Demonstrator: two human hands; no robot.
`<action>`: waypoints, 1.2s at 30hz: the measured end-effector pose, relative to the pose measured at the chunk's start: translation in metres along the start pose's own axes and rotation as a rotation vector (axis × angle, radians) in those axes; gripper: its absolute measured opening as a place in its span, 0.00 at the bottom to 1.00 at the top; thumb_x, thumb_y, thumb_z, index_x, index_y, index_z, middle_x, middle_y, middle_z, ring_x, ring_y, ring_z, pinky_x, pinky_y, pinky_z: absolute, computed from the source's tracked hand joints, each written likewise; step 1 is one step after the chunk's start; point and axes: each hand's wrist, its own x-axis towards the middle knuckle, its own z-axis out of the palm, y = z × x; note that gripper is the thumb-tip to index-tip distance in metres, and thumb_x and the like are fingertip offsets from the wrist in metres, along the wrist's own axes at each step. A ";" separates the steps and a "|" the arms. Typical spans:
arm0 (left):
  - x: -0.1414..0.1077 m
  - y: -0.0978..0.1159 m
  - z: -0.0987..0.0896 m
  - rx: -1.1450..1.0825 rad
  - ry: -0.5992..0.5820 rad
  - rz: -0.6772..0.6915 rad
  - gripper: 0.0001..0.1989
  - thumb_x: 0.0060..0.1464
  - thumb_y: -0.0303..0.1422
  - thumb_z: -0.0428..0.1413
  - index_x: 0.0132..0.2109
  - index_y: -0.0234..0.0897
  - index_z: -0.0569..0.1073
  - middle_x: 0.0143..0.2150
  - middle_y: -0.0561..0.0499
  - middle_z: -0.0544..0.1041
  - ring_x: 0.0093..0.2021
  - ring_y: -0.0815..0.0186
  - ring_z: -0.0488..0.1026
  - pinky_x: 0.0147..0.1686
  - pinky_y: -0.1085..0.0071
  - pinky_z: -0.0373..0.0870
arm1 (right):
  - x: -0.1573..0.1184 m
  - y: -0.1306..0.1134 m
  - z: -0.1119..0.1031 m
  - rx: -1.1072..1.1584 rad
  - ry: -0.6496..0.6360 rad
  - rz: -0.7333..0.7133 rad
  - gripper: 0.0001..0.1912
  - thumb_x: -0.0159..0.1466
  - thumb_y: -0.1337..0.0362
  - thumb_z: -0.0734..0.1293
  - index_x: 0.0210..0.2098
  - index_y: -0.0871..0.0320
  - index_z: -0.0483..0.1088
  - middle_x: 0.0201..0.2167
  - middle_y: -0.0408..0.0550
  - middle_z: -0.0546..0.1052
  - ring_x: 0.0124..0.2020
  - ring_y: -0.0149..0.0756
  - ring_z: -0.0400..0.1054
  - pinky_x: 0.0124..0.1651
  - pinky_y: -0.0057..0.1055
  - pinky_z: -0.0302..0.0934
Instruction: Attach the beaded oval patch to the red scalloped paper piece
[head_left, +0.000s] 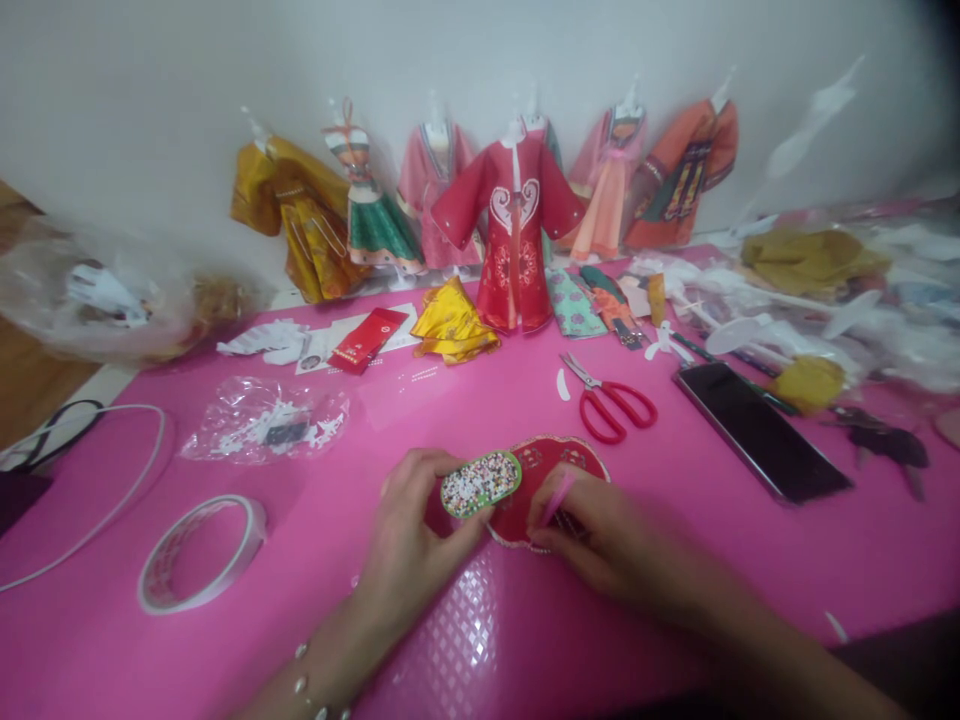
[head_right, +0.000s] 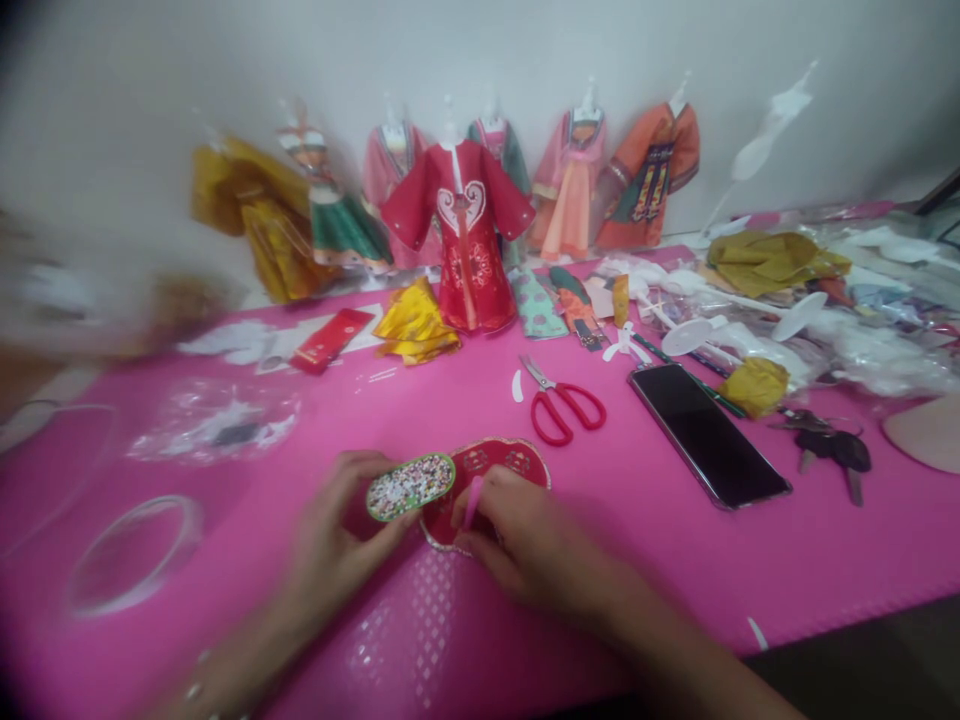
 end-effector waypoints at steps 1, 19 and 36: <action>0.000 0.000 0.000 0.000 -0.003 -0.002 0.13 0.54 0.35 0.61 0.46 0.40 0.69 0.44 0.47 0.72 0.45 0.57 0.70 0.44 0.58 0.69 | 0.000 0.000 0.000 -0.005 0.000 0.000 0.04 0.65 0.70 0.66 0.38 0.55 0.67 0.36 0.44 0.73 0.35 0.33 0.67 0.38 0.31 0.62; 0.001 0.001 0.000 -0.017 -0.013 -0.010 0.13 0.54 0.34 0.61 0.46 0.40 0.69 0.44 0.47 0.72 0.45 0.57 0.70 0.44 0.58 0.68 | 0.001 0.003 0.002 -0.033 -0.005 -0.020 0.01 0.66 0.68 0.64 0.37 0.57 0.67 0.35 0.47 0.72 0.34 0.36 0.66 0.36 0.34 0.61; 0.000 0.003 -0.001 -0.015 -0.014 -0.014 0.13 0.54 0.34 0.61 0.45 0.40 0.70 0.43 0.47 0.72 0.44 0.57 0.70 0.43 0.58 0.68 | 0.001 0.005 0.004 -0.021 -0.002 -0.064 0.02 0.66 0.69 0.63 0.36 0.56 0.66 0.35 0.46 0.72 0.34 0.35 0.66 0.37 0.33 0.61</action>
